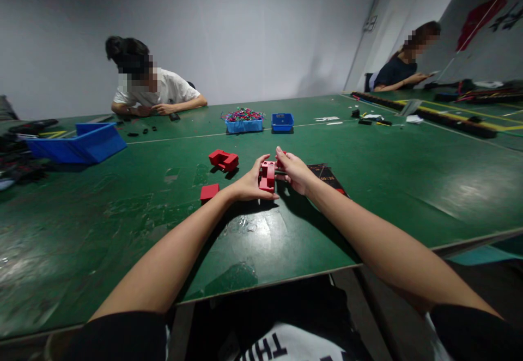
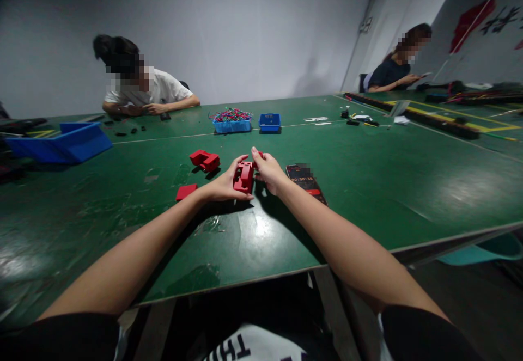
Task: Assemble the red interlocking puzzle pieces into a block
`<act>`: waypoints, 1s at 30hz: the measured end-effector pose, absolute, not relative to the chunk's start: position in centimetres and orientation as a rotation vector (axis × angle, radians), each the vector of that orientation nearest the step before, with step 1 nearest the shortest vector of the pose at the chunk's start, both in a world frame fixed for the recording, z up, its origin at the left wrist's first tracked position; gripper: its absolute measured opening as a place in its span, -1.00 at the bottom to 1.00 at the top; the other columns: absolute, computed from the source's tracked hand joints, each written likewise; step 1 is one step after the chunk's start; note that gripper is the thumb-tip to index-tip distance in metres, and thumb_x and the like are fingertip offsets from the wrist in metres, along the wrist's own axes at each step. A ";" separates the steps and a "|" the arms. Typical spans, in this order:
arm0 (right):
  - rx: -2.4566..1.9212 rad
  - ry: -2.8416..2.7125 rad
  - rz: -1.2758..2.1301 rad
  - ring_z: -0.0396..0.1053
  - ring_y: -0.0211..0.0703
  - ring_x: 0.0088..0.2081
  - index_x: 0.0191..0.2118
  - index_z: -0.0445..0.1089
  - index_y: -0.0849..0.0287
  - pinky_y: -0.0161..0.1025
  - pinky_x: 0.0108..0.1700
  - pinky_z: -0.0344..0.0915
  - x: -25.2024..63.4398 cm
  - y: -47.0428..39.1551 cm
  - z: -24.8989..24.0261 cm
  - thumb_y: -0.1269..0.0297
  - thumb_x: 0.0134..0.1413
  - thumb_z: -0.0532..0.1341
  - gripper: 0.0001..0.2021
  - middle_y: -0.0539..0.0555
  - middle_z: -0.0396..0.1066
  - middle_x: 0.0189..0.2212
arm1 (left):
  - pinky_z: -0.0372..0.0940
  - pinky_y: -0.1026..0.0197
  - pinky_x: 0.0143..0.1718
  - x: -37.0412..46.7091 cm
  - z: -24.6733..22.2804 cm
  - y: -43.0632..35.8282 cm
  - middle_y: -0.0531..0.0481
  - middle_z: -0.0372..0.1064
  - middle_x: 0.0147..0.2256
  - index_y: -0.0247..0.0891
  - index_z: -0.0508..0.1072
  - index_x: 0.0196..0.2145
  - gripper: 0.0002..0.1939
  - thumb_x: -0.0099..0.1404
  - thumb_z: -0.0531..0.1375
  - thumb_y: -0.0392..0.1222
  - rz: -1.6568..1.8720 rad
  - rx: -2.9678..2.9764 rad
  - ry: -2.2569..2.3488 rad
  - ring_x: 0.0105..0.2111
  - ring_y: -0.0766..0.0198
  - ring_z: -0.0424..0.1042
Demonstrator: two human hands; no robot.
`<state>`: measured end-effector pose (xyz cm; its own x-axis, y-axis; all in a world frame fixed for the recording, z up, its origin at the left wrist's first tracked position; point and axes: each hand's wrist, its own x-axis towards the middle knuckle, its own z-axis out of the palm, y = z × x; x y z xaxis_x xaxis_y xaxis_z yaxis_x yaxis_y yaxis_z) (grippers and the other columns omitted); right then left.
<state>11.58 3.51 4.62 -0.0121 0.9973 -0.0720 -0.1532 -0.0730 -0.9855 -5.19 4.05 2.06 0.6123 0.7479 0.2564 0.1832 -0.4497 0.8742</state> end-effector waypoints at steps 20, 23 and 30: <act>-0.836 -0.995 1.249 0.22 -0.35 -0.59 -0.40 0.36 0.15 -0.34 -0.49 0.22 12.0 2.7 7.0 -0.05 0.02 0.27 -0.67 -0.07 0.32 -0.58 | 0.32 -0.06 0.00 -3.9 1.0 3.7 -0.23 0.33 0.01 -0.24 0.03 0.16 0.07 -0.18 0.51 0.05 0.865 2.130 0.989 -0.03 -0.06 0.43; -0.826 -0.957 1.313 0.29 -0.35 -0.56 -0.38 0.35 0.16 -0.36 -0.46 0.28 12.1 2.9 6.9 0.18 -0.03 0.29 -0.82 -0.06 0.38 -0.55 | 0.32 -0.06 -0.01 -3.9 1.0 3.6 -0.20 0.35 -0.02 -0.22 0.05 0.17 0.07 -0.19 0.51 0.02 0.879 2.111 1.007 -0.04 -0.06 0.44; -0.750 -0.952 1.375 0.35 -0.34 -0.52 -0.31 0.29 0.14 -0.38 -0.47 0.31 12.0 2.6 7.2 0.44 -0.13 0.21 -0.82 -0.04 0.47 -0.43 | 0.33 -0.08 0.01 -3.9 1.2 3.5 -0.31 0.29 0.08 -0.27 0.00 0.20 0.10 -0.14 0.49 0.10 0.834 2.147 1.017 0.02 -0.12 0.41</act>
